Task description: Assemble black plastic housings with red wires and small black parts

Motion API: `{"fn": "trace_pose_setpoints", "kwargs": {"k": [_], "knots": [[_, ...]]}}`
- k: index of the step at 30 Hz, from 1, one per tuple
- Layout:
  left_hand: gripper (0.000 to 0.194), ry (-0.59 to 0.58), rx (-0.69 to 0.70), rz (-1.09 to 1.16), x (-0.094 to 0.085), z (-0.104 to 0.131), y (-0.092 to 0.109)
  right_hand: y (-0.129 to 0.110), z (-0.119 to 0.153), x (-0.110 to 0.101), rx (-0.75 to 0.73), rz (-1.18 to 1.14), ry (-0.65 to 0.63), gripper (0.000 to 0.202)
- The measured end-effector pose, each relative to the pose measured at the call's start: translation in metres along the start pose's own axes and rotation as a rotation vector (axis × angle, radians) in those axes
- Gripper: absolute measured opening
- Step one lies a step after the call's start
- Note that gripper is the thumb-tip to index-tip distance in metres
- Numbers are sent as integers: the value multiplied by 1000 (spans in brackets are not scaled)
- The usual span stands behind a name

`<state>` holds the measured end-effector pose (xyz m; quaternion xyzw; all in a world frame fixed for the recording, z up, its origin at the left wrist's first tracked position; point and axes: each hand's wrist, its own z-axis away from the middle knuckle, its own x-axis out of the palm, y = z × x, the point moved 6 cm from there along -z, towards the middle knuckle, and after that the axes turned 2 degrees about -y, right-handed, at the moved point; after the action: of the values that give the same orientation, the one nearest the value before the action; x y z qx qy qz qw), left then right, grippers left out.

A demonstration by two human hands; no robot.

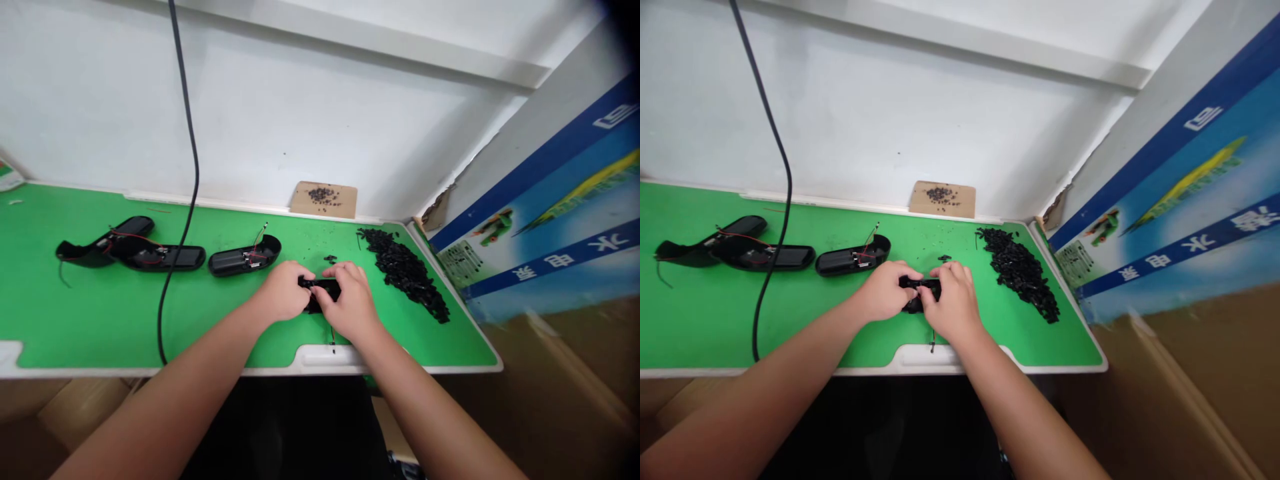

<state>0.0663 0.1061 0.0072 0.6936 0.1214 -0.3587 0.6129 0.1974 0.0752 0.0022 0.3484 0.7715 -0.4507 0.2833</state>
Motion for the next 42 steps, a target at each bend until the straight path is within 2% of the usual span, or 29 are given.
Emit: {"fn": "trace_pose_setpoints", "kwargs": {"k": [2,7,9,16,27,35,42], "knots": [[24,11,-7,-5,0,0,-1,-1,1,0,-7,34,2,25],[21,24,67,-54,0,1,1,-2,2,6,17,117,-132,20],[19,19,94,-80,0,2,3,-3,3,6,6,146,-149,22],[16,37,100,-41,0,2,0,-4,2,5,-86,118,-143,22],[22,35,98,-115,0,1,-3,-4,0,2,-40,58,-129,23],[24,-24,102,-271,0,1,6,-1,-1,0,23,60,-82,20],[20,-36,113,-351,-3,-2,10,0,-3,1,73,15,-98,19]]}}
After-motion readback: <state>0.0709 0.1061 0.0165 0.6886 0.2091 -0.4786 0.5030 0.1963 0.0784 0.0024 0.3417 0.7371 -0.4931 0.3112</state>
